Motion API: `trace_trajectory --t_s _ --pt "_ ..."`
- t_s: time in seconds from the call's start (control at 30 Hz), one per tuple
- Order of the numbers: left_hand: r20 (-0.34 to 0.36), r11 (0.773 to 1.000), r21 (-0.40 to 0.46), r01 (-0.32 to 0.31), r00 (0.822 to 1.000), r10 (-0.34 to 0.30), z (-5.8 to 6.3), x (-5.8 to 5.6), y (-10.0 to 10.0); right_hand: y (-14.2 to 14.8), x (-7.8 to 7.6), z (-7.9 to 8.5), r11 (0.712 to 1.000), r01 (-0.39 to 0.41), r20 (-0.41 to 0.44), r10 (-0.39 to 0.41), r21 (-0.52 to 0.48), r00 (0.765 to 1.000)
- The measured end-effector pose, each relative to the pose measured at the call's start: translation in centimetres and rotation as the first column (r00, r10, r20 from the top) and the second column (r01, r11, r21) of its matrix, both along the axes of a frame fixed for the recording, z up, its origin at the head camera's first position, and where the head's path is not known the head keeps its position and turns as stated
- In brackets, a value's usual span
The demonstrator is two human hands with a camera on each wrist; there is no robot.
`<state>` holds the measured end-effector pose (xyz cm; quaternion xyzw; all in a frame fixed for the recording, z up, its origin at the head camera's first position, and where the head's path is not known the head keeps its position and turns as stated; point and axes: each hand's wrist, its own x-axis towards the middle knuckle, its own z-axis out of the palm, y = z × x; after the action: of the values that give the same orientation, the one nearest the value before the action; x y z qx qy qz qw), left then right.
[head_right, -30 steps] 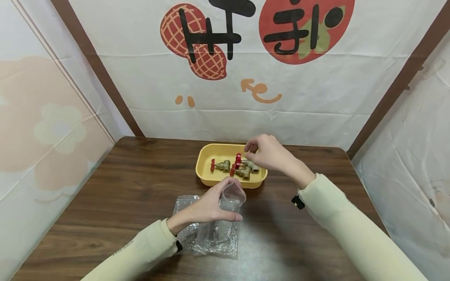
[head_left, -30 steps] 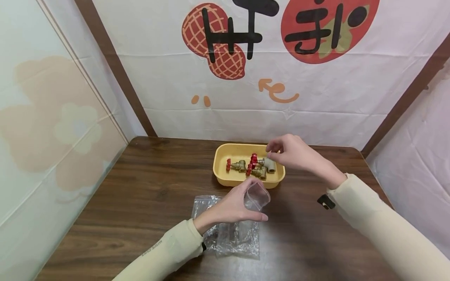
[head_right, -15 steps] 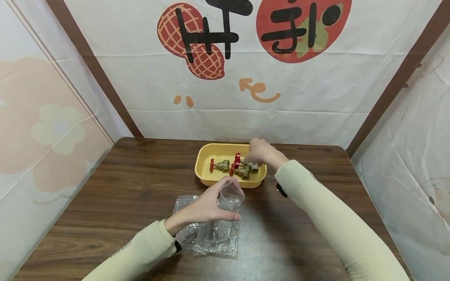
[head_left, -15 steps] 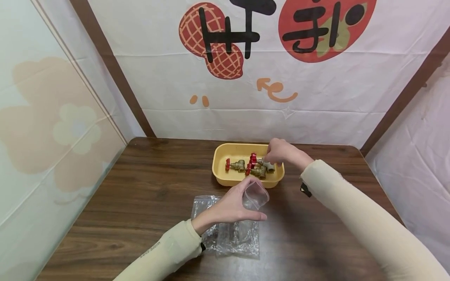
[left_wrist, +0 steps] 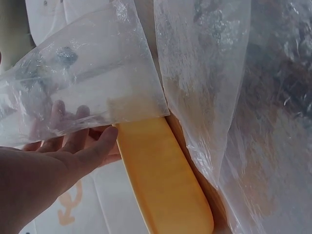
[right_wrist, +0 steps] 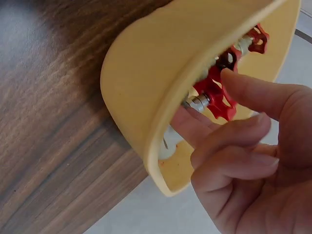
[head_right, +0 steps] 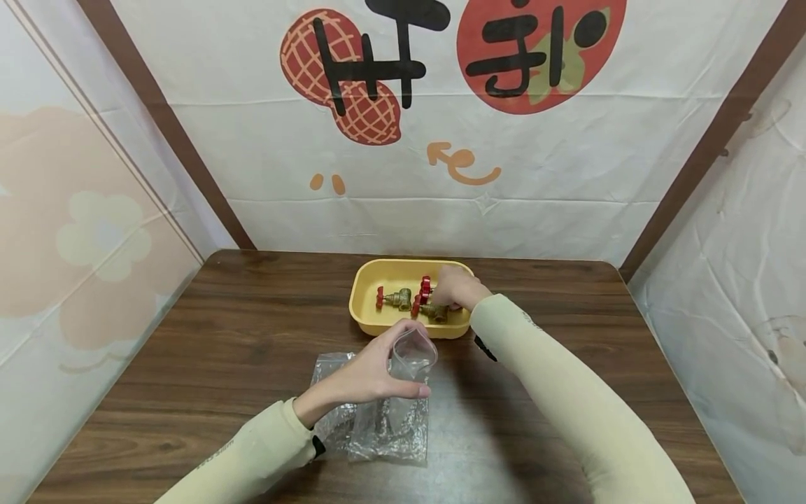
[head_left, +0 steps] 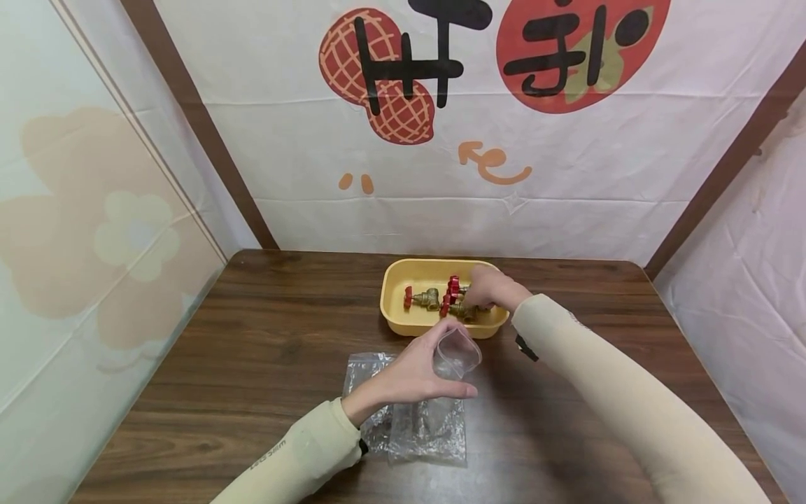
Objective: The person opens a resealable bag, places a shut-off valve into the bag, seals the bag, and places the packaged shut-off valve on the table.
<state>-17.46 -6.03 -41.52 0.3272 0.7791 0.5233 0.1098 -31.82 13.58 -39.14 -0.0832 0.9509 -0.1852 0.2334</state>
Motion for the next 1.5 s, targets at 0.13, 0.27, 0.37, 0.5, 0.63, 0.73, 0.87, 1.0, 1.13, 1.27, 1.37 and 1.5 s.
trace_trajectory --t_s 0.13,0.27,0.37,0.5,0.63,0.73,0.87,1.0,1.13,1.27,1.37,1.5 --pt "-0.005 1.0 0.009 0.002 1.0 -0.002 0.0 0.0 0.0 0.0 -1.3 -2.0 0.996 -0.001 -0.082 0.008 0.092 0.997" --pt "-0.008 1.0 0.017 0.011 1.0 -0.011 0.0 -0.1 0.0 -0.5 -0.8 -2.4 0.988 -0.024 -0.159 0.048 0.151 0.986" --pt "-0.005 1.0 0.018 0.016 1.0 -0.016 -0.1 -0.1 0.1 -1.3 0.9 -1.1 0.983 -0.039 -0.184 0.072 0.181 0.98" --pt "0.008 1.0 -0.001 0.009 1.0 -0.009 -0.1 0.0 0.1 -1.3 1.3 -1.1 0.98 -0.043 -0.189 0.08 0.193 0.979" --pt "0.027 1.0 -0.018 0.008 1.0 -0.008 0.0 0.3 0.1 -1.4 1.5 -1.1 0.982 -0.049 -0.193 0.084 0.18 0.978" --pt "0.032 1.0 -0.01 0.018 0.999 -0.018 -0.1 0.4 0.2 -1.4 1.7 -1.2 0.983 -0.054 -0.226 0.093 0.175 0.97" --pt "0.013 1.0 -0.008 0.024 1.0 -0.024 0.0 0.4 0.2 -1.4 1.6 -1.6 0.981 -0.048 -0.252 0.095 0.186 0.963" --pt "-0.002 1.0 -0.021 0.013 1.0 -0.013 0.0 0.4 0.1 -0.7 -0.3 -3.7 0.986 -0.054 -0.202 0.085 0.156 0.976" --pt "0.0 1.0 -0.015 0.013 1.0 -0.013 -0.1 0.4 -0.2 -0.1 -2.9 -6.9 0.991 -0.06 -0.14 0.077 0.122 0.987" --pt "0.004 1.0 0.0 0.023 1.0 -0.023 -0.2 0.3 -0.2 -0.2 -3.2 -7.8 0.986 -0.085 -0.151 0.107 0.145 0.983" --pt "0.01 1.0 0.001 0.021 1.0 -0.021 -0.1 0.2 -0.3 -0.5 -2.5 -7.0 0.98 -0.102 -0.175 0.132 0.169 0.976" --pt "0.016 1.0 0.003 0.022 1.0 -0.022 0.0 0.2 -0.4 -0.4 -2.9 -7.0 0.981 -0.08 -0.154 0.107 0.176 0.982"
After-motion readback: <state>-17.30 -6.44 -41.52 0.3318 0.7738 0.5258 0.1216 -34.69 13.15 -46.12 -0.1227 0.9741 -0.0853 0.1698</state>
